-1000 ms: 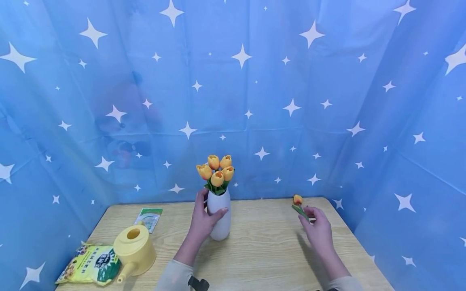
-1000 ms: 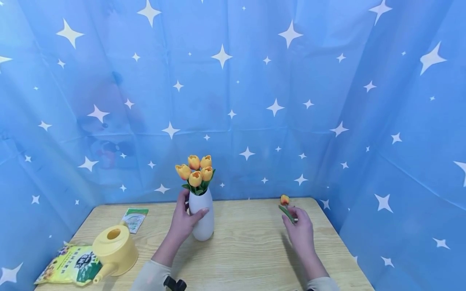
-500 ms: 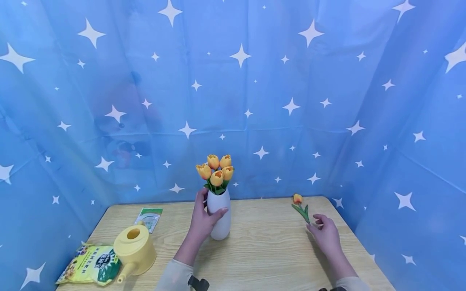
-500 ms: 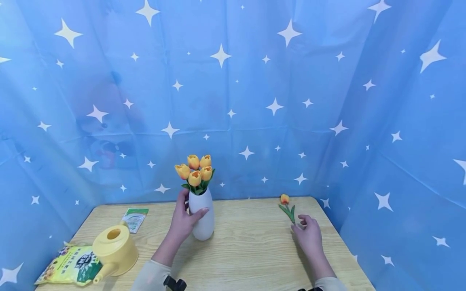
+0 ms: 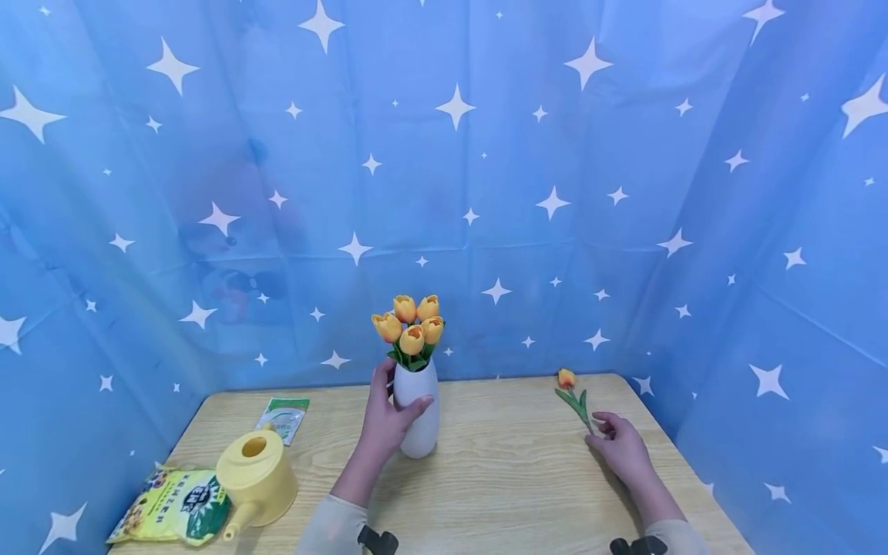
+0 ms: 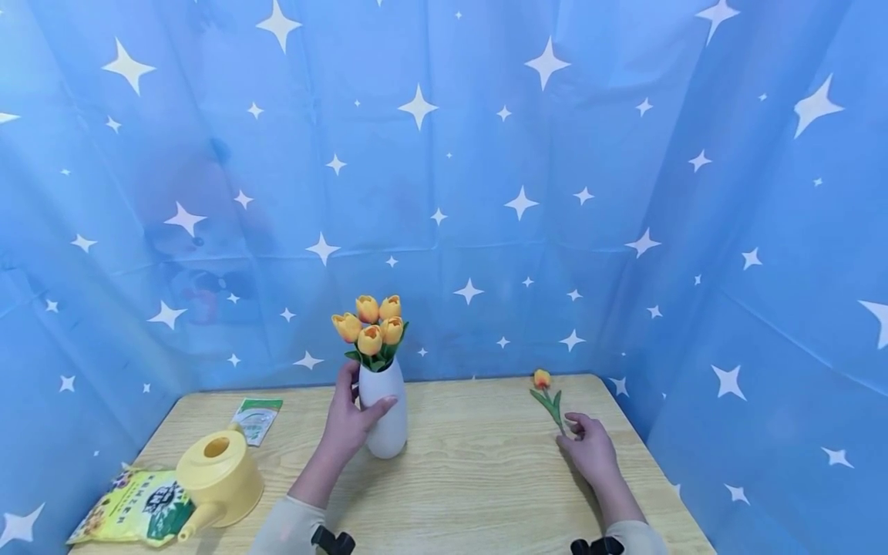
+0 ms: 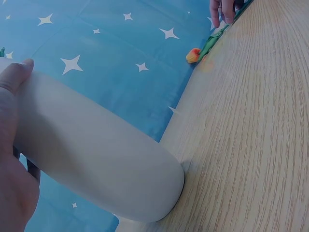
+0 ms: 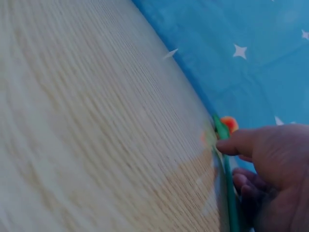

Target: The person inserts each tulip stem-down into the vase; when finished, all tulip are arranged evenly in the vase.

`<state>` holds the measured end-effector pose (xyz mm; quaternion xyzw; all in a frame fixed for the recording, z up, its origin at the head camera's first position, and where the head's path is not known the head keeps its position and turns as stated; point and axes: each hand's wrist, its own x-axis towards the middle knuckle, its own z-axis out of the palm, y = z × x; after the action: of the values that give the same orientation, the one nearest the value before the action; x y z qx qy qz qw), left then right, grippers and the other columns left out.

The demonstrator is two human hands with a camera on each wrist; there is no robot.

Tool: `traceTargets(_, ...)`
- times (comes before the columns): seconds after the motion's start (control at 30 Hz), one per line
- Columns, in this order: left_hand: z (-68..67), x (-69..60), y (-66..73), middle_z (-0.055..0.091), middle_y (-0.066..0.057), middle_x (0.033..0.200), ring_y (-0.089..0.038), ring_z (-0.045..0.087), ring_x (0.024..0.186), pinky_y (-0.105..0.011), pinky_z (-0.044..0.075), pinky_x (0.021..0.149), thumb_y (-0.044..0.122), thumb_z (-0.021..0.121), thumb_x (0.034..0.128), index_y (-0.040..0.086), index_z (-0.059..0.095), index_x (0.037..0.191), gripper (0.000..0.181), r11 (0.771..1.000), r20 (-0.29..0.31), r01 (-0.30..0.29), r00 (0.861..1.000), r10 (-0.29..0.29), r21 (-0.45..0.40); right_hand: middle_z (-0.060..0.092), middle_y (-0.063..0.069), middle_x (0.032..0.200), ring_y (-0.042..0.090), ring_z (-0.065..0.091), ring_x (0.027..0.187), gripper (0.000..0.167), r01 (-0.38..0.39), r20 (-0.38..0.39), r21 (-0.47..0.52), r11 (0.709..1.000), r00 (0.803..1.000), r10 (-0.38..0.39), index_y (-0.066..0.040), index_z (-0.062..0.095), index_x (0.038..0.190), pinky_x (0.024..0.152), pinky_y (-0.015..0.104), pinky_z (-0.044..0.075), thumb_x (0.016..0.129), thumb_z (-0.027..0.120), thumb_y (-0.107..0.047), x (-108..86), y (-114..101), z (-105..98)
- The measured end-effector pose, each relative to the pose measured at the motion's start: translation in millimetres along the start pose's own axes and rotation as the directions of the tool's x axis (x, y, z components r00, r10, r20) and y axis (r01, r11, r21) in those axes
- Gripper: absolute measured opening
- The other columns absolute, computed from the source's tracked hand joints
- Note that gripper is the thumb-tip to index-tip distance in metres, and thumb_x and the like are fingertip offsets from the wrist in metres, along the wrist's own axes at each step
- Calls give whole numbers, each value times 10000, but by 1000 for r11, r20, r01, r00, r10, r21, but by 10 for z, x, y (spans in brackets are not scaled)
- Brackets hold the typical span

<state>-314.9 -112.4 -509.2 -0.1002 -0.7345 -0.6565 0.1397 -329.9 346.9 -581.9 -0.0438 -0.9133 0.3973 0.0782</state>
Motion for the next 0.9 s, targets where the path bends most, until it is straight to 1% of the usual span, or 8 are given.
traceTargets(0.23, -6, 12, -13, 428, -46, 1627, -414, 459, 1504, -721, 441, 1168, 303, 934, 930, 239, 401, 1593, 853, 1000, -1, -27, 1000, 27, 5, 638, 237, 1190, 300, 586, 1002, 512, 32, 19, -41, 999, 999, -31, 103, 612, 1447, 833, 388, 504, 1001, 786, -78, 13, 6, -28)
traceTargets(0.4, -7, 13, -43, 455, -66, 1608, -396, 481, 1482, -707, 452, 1158, 265, 935, 929, 216, 410, 1595, 849, 999, -8, -54, 999, 54, -2, 627, 247, 1181, 323, 578, 1005, 488, 19, 54, -56, 998, 998, -16, 112, 616, 1431, 845, 441, 508, 1013, 776, -83, 11, -40, -56)
traceTargets(0.57, -4, 5, -58, 447, -43, 1614, -380, 473, 1493, -705, 448, 1165, 278, 939, 924, 240, 400, 1604, 868, 999, -3, -39, 999, 39, 2, 624, 251, 1206, 357, 583, 1048, 473, -3, 83, -65, 998, 997, 8, 110, 619, 1434, 903, 504, 519, 1024, 759, -81, 2, -36, -59)
traceTargets(0.73, -3, -1, -55, 431, -51, 1625, -382, 465, 1502, -706, 436, 1176, 277, 937, 927, 230, 391, 1614, 879, 999, -4, -36, 999, 36, 6, 665, 233, 1177, 383, 628, 1085, 416, 11, 91, -61, 998, 996, -5, 137, 644, 1379, 963, 574, 539, 1019, 745, -46, -21, -70, -62)
traceTargets(0.8, -1, -1, -48, 429, -49, 1624, -383, 465, 1500, -705, 437, 1176, 279, 934, 931, 231, 392, 1613, 873, 999, -3, -36, 999, 36, 4, 687, 210, 1133, 375, 649, 1069, 389, 18, 90, -58, 998, 996, -12, 146, 656, 1352, 957, 574, 551, 1015, 739, -29, -33, -98, -68)
traceTargets(0.9, 1, 2, -40, 427, -45, 1623, -384, 465, 1499, -709, 438, 1173, 280, 932, 932, 238, 392, 1612, 869, 999, 1, -37, 999, 37, 3, 702, 158, 1057, 327, 660, 1009, 353, 16, 85, -67, 998, 996, -10, 141, 676, 1324, 906, 521, 566, 1011, 726, -14, -46, -136, -74)
